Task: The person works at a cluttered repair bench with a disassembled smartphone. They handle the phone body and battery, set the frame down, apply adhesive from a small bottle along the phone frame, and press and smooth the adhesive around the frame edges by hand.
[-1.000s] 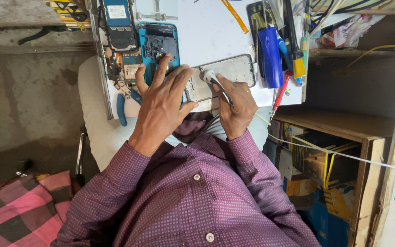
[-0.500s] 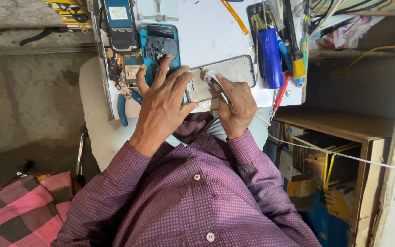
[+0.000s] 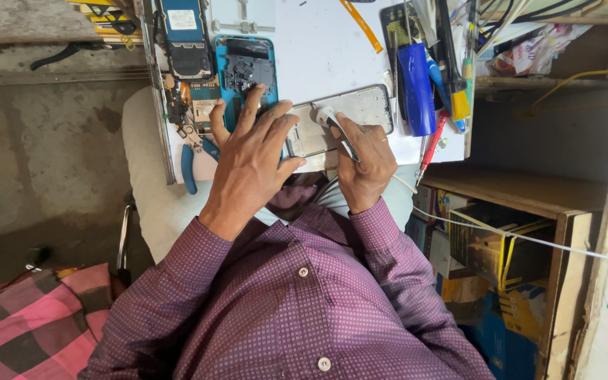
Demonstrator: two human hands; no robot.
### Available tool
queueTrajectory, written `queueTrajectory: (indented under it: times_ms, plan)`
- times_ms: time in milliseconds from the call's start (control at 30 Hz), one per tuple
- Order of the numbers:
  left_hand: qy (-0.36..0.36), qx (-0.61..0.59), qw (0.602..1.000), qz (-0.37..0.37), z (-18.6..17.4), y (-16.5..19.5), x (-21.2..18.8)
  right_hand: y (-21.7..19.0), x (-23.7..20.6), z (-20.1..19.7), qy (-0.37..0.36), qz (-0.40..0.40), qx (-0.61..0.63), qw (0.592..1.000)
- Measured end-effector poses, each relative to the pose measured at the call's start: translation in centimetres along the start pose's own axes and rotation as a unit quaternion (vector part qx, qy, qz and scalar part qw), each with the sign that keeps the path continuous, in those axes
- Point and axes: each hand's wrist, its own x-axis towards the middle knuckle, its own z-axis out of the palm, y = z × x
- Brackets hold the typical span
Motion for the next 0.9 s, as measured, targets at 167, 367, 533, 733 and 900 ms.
queueTrajectory:
  times_ms: [167,367,533,733,900]
  plan:
    - [-0.003,0.002,1.0,-0.005,0.06,0.02,-0.01,0.27,-0.04,0.09,0.005,0.002,-0.012,1.0]
    - [-0.003,0.001,1.0,-0.006,-0.04,0.07,-0.04,0.43,-0.11,0.14,0.011,-0.006,-0.017,1.0]
    - [-0.003,-0.003,1.0,-0.006,-0.04,0.06,-0.03,0.42,-0.13,0.14,0.014,-0.001,-0.021,1.0]
    - [0.0,-0.003,1.0,-0.006,0.03,0.01,-0.05,0.51,-0.18,0.02,0.015,0.0,-0.02,1.0]
    - [0.0,-0.003,1.0,-0.006,0.09,0.0,-0.08,0.64,-0.22,0.02,0.016,0.0,-0.018,1.0]
